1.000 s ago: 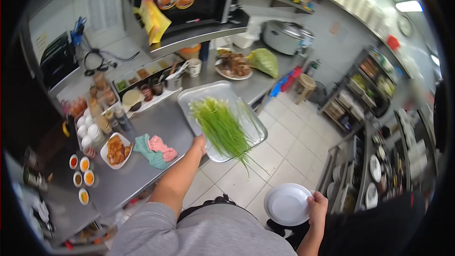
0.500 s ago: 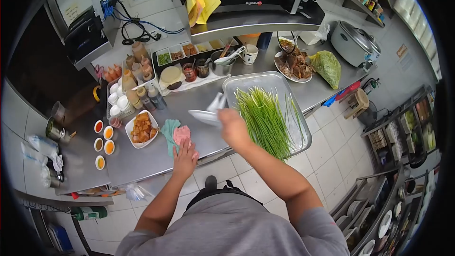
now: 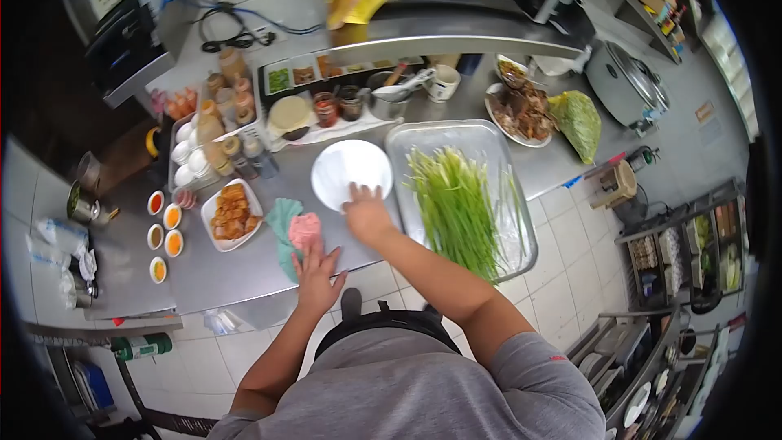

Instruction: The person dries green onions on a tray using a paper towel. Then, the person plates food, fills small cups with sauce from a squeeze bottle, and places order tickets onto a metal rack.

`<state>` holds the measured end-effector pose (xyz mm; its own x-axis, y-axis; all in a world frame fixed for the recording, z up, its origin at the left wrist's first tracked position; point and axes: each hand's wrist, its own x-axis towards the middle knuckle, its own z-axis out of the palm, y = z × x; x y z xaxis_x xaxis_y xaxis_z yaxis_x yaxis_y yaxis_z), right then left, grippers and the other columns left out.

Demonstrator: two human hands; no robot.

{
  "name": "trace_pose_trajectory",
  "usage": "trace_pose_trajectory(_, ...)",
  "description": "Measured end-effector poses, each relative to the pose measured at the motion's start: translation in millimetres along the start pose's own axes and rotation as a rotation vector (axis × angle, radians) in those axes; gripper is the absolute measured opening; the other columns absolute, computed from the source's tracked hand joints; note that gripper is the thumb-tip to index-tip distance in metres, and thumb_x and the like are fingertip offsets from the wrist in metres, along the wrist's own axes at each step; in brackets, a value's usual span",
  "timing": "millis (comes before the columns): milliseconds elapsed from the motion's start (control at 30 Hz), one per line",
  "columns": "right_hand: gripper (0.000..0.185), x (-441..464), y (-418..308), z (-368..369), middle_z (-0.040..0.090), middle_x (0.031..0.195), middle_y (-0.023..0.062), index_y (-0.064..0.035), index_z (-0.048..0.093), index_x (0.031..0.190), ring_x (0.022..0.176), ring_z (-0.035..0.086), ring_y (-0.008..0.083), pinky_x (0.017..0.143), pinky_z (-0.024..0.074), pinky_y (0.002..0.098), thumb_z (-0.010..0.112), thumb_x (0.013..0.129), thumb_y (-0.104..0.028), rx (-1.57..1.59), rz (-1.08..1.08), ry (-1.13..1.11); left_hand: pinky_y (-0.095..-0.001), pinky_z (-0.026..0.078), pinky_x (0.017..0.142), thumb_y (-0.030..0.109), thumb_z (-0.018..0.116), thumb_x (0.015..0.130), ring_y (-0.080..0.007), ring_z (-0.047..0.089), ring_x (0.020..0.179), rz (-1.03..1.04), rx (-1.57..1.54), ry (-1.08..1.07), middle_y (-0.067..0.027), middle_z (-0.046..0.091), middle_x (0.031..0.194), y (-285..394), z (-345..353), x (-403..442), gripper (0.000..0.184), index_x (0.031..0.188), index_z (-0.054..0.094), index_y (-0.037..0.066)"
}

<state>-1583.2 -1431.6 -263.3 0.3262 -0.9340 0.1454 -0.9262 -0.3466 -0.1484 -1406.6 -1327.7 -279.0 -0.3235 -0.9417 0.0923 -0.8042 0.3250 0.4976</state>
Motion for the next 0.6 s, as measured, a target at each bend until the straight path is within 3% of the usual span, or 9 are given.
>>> trace_pose_trajectory(33,0.026,-4,0,-15,0.050,0.131,0.0215,-0.0074,0.069,0.101,0.118,0.049,0.0380,0.102,0.0307,0.0634,0.054,0.082,-0.018,0.043,0.018,-0.007,-0.0606,0.006,0.111,0.026,0.069,0.080,-0.0422,0.019,0.140,0.021,-0.006,-0.014,-0.0186,0.030,0.148,14,3,2,0.048,0.125,0.058,0.014)
trace_pose_trajectory(133,0.027,-40,15,-69,0.049,0.133,0.0221,-0.0070,0.068,0.104,0.121,0.048,0.0378,0.102,0.0325,0.0603,0.058,0.081,-0.017,0.120,-0.033,0.014,-0.0592,0.010,0.111,0.020,0.066,0.081,-0.0405,0.021,0.139,0.024,-0.154,0.030,-0.0205,0.034,0.144,65,17,8,0.046,0.124,0.055,0.007)
trace_pose_trajectory(200,0.029,-82,37,-95,0.049,0.133,0.0222,-0.0057,0.066,0.107,0.121,0.048,0.0364,0.103,0.0335,0.0560,0.063,0.079,-0.014,0.468,-0.134,0.133,-0.0601,0.012,0.110,0.018,0.065,0.081,-0.0407,0.022,0.139,0.053,-0.163,0.033,-0.0209,0.034,0.144,100,38,16,0.047,0.125,0.054,0.006)
trace_pose_trajectory(300,0.033,-166,101,-135,0.054,0.127,0.0211,-0.0034,0.064,0.108,0.116,0.052,0.0355,0.101,0.0380,0.0489,0.067,0.077,-0.013,0.623,-0.122,0.085,-0.0565,0.021,0.109,0.020,0.065,0.082,-0.0422,0.028,0.135,0.106,-0.176,0.073,-0.0232,0.036,0.142,147,76,36,0.050,0.127,0.051,0.003)
trace_pose_trajectory(367,0.032,-225,162,-134,0.060,0.120,0.0184,-0.0028,0.064,0.110,0.109,0.058,0.0339,0.096,0.0436,0.0418,0.068,0.081,-0.015,0.645,-0.001,0.111,-0.0493,0.028,0.108,0.026,0.064,0.086,-0.0444,0.034,0.131,0.026,-0.280,0.171,-0.0263,0.038,0.140,186,93,57,0.052,0.129,0.048,0.002)
trace_pose_trajectory(467,0.038,-288,250,-127,0.060,0.116,0.0232,0.0005,0.062,0.113,0.105,0.058,0.0377,0.092,0.0467,0.0416,0.068,0.078,-0.014,0.808,0.478,0.057,-0.0456,0.033,0.106,0.038,0.061,0.088,-0.0461,0.040,0.124,-0.109,-0.204,0.295,-0.0286,0.043,0.135,214,133,101,0.062,0.133,0.043,-0.001)
trace_pose_trajectory(500,0.040,-294,270,-126,0.060,0.117,0.0244,0.0022,0.060,0.115,0.106,0.058,0.0377,0.092,0.0468,0.0416,0.068,0.079,-0.014,0.859,0.648,0.004,-0.0464,0.033,0.105,0.044,0.059,0.088,-0.0458,0.041,0.123,-0.318,-0.176,0.240,-0.0293,0.045,0.133,225,138,117,0.070,0.135,0.039,-0.003)
trace_pose_trajectory(533,0.040,-294,288,-113,0.060,0.117,0.0244,0.0022,0.060,0.115,0.106,0.058,0.0377,0.092,0.0468,0.0416,0.068,0.079,-0.014,0.870,0.641,-0.002,-0.0472,0.033,0.104,0.050,0.058,0.087,-0.0454,0.042,0.121,-0.530,-0.145,0.182,-0.0301,0.047,0.130,233,144,130,0.078,0.138,0.036,-0.005)
trace_pose_trajectory(600,0.048,-284,316,-74,0.059,0.117,0.0255,0.0056,0.054,0.121,0.107,0.058,0.0383,0.093,0.0462,0.0410,0.067,0.079,-0.012,0.804,0.608,0.117,-0.0469,0.033,0.104,0.054,0.057,0.086,-0.0452,0.043,0.120,-0.573,-0.079,0.199,-0.0301,0.049,0.128,248,160,151,0.084,0.139,0.033,-0.006)
